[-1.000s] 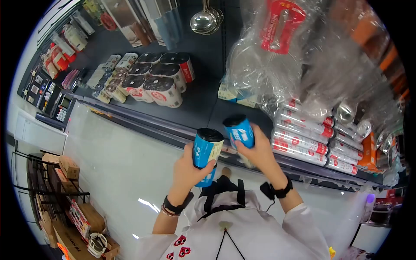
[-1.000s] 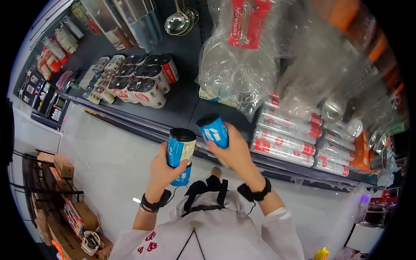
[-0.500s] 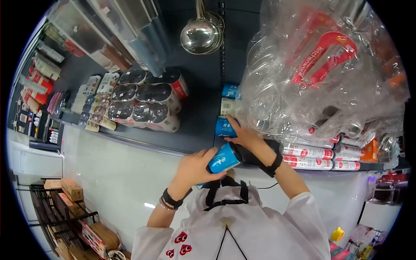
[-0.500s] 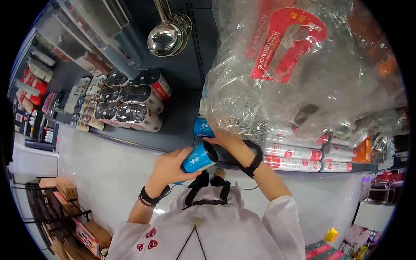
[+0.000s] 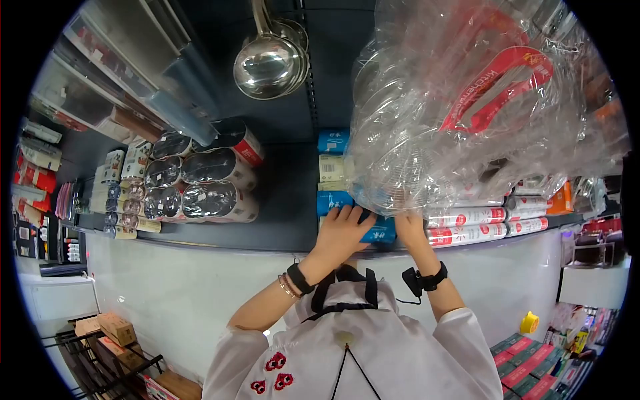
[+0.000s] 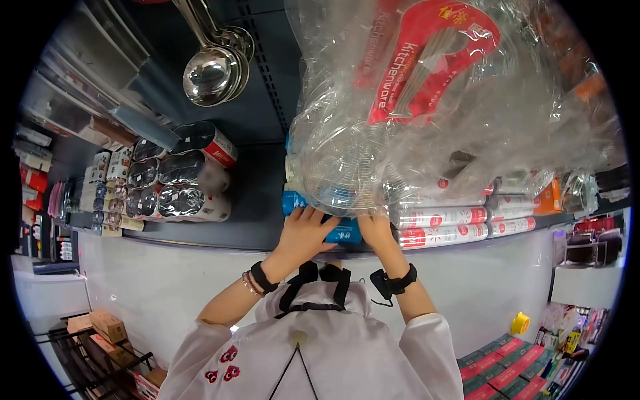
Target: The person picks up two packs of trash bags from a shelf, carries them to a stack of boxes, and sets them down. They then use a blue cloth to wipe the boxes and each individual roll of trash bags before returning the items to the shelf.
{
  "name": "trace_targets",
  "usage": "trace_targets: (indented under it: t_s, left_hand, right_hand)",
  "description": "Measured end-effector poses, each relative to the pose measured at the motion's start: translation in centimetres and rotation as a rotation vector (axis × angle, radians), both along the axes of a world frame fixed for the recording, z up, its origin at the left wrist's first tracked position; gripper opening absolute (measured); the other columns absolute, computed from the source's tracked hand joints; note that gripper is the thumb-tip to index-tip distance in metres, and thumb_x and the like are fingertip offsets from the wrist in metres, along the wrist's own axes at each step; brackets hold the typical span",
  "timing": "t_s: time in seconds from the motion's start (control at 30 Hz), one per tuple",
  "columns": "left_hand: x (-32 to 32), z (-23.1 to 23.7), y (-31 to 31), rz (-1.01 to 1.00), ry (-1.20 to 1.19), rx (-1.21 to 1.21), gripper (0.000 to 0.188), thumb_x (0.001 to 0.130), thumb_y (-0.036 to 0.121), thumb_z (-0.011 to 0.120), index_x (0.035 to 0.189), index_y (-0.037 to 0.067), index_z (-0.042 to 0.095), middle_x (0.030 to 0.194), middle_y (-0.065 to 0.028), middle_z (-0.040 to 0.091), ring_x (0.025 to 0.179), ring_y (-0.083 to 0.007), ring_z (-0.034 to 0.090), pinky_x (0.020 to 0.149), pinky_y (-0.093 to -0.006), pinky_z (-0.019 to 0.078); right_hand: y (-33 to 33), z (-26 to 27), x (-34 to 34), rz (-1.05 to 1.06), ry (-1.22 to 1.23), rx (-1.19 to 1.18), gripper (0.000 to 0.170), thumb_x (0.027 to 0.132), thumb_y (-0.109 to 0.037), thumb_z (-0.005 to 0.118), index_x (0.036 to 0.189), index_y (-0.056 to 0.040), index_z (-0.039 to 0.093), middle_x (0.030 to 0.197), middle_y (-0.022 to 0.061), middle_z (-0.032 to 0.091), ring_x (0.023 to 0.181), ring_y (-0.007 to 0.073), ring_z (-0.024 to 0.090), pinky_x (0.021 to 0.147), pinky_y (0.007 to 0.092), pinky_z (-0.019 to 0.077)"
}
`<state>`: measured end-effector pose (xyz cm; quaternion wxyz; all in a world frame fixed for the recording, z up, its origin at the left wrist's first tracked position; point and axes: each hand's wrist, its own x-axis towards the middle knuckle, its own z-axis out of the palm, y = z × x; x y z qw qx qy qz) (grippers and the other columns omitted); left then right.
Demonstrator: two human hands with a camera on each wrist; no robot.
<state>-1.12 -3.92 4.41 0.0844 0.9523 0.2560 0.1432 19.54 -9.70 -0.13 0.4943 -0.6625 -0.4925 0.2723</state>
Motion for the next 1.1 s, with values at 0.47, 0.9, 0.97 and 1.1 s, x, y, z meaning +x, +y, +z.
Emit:
trace_targets:
  t_s: [0.47, 0.9, 0.97, 1.1]
  left_hand:
    - [-5.0, -2.8, 0.1, 0.289, -0.391, -0.587, 0.131, 0.066, 0.039, 0.093, 0.158, -0.003, 0.01, 0.16, -0.0349, 0.014, 0.146, -0.0467, 0.028, 0.117, -0.0523, 0.0298]
    - [-3.6, -2.0, 0.1, 0.352, -0.946, -1.258, 0.083, 0.104, 0.026, 0.056, 0.16, -0.002, 0.001, 0.161, -0.0238, 0.022, 0.146, -0.0276, 0.031, 0.119, -0.0365, 0.0262]
    - [-4.1, -2.3, 0.0, 0.358, -0.97, -1.293, 0.082, 0.104, 0.026, 0.055, 0.16, -0.002, 0.002, 0.161, -0.0235, 0.023, 0.146, -0.0278, 0.032, 0.119, -0.0363, 0.0254]
    - [-6.4, -2.2, -0.2, 0.45, -0.937, -0.738, 0.068, 0.102, 0.021, 0.054, 0.157, -0.003, 0.022, 0.16, -0.0219, 0.032, 0.146, -0.0312, 0.034, 0.12, -0.0395, 0.0246]
  right_hand:
    - [-3.2, 0.4, -3.2, 0.171, 0.038, -0.006, 0.074, 0.093, -0.015, 0.069, 0.152, 0.0054, 0.029, 0.151, 0.0222, 0.041, 0.139, 0.0308, 0.04, 0.116, 0.0398, 0.0287]
    - [-2.2, -1.9, -4.0, 0.118, 0.217, -0.005, 0.072, 0.09, -0.012, 0.072, 0.148, 0.0054, 0.034, 0.141, 0.0207, 0.05, 0.13, 0.0286, 0.049, 0.111, 0.0379, 0.0356]
    - [-2.6, -2.0, -3.8, 0.122, 0.227, -0.005, 0.077, 0.089, -0.015, 0.073, 0.15, 0.0068, 0.032, 0.141, 0.0235, 0.051, 0.129, 0.0326, 0.05, 0.11, 0.0402, 0.038]
    - [-4.3, 0.3, -3.3, -0.041, -0.214, 0.153, 0.068, 0.087, -0.015, 0.073, 0.144, 0.0059, 0.041, 0.14, 0.025, 0.052, 0.129, 0.0405, 0.051, 0.111, 0.0455, 0.0361]
